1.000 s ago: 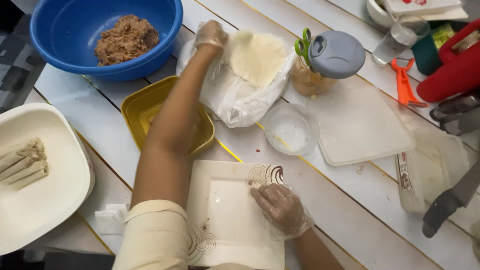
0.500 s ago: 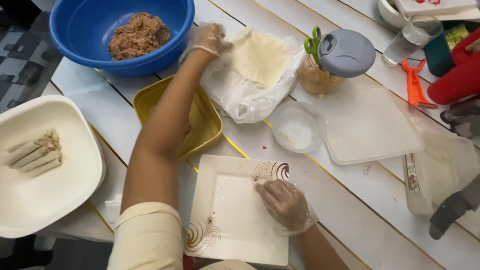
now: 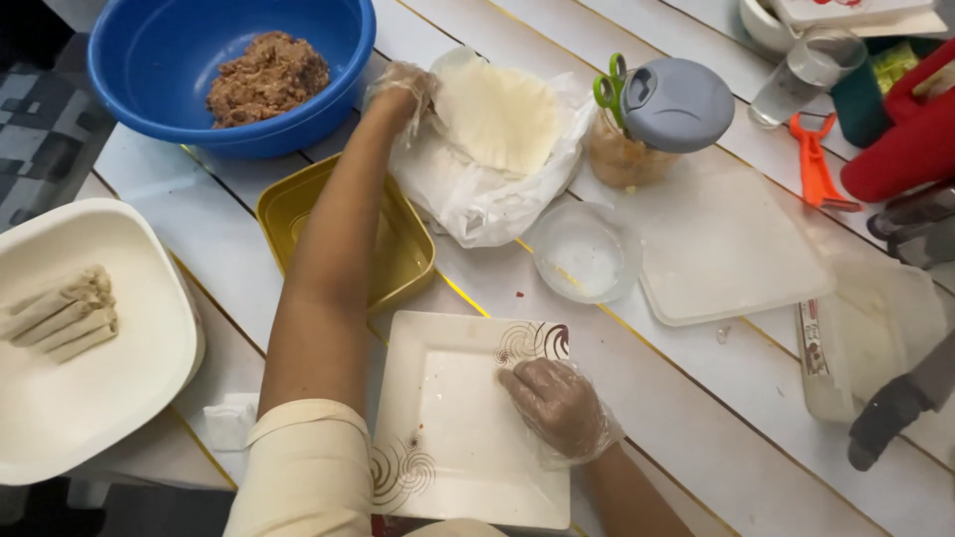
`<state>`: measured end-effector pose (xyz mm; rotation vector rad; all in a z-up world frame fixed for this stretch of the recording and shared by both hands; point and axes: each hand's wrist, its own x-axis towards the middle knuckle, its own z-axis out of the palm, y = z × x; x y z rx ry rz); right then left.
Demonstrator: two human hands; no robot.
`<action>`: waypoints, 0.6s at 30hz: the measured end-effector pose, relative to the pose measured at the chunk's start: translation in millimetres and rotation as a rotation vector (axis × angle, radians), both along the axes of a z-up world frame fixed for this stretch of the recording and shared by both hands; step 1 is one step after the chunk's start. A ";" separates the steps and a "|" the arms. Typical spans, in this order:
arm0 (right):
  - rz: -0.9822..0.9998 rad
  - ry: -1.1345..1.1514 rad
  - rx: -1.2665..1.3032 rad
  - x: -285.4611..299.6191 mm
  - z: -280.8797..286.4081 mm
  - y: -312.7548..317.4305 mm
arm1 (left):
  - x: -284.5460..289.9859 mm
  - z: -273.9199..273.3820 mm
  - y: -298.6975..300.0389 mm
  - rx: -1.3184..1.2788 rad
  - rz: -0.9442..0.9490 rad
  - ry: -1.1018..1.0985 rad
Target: Preparing spring rolls by placing meat filling on wrappers and rolling them.
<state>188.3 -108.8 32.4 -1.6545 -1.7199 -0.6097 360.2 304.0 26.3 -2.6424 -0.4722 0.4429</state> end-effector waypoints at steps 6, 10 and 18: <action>0.020 0.030 -0.064 2.9 -5.6 -1.1 | -31.4 36.0 -21.8 -0.264 0.117 0.022; -0.002 0.027 -0.013 3.5 -4.8 1.5 | -32.1 38.8 -23.4 -0.639 0.428 -0.243; 0.008 0.035 -0.045 4.3 -6.1 1.3 | -8.7 -0.1 -13.2 0.032 -0.276 0.039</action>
